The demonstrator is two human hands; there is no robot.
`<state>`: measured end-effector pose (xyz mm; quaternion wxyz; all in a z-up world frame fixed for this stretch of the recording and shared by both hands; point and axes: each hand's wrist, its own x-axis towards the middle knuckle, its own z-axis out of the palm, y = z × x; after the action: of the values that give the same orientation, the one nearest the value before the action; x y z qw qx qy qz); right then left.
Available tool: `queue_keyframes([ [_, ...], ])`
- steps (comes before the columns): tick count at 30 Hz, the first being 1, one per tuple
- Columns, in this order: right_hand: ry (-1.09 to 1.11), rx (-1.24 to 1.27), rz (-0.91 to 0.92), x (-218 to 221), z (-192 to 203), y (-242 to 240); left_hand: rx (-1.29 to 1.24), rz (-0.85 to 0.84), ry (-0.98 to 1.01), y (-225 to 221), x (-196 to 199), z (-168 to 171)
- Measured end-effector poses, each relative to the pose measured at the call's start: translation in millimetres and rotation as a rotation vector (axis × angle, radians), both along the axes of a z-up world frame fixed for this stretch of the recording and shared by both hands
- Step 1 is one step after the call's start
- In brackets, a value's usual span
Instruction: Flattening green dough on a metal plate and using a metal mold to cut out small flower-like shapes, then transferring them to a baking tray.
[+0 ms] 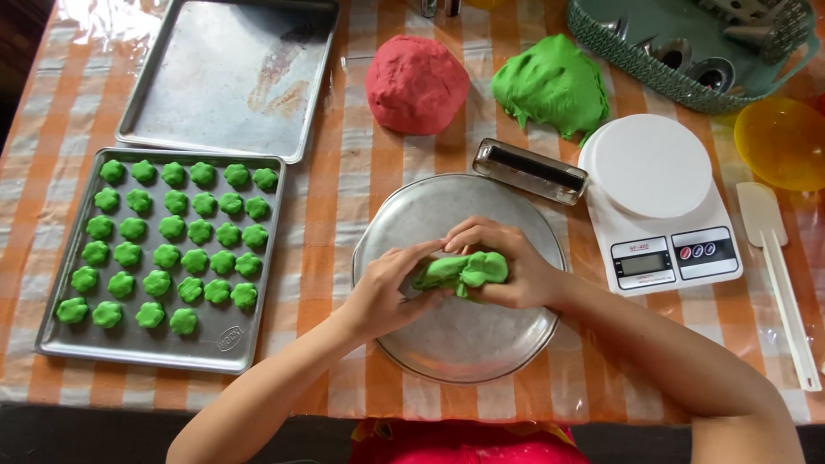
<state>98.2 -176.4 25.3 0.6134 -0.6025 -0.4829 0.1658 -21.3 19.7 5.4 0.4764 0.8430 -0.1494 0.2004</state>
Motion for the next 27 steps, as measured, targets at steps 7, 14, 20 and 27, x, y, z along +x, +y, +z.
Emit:
queue_keyframes([
  [7, 0.105, 0.021, 0.072, 5, -1, 1, -0.129, 0.052, 0.111, 6, 3, -20],
  [14, 0.000, -0.077, -0.074, 6, -13, 2, -0.127, 0.048, 0.030, 3, 4, -7],
  [20, -0.054, -0.088, -0.154, -3, -25, -3, -0.171, 0.058, 0.027, 3, 4, -18],
  [27, -0.118, -0.121, -0.156, -8, -10, -1, -0.261, -0.113, 0.093, 5, 1, -18],
])
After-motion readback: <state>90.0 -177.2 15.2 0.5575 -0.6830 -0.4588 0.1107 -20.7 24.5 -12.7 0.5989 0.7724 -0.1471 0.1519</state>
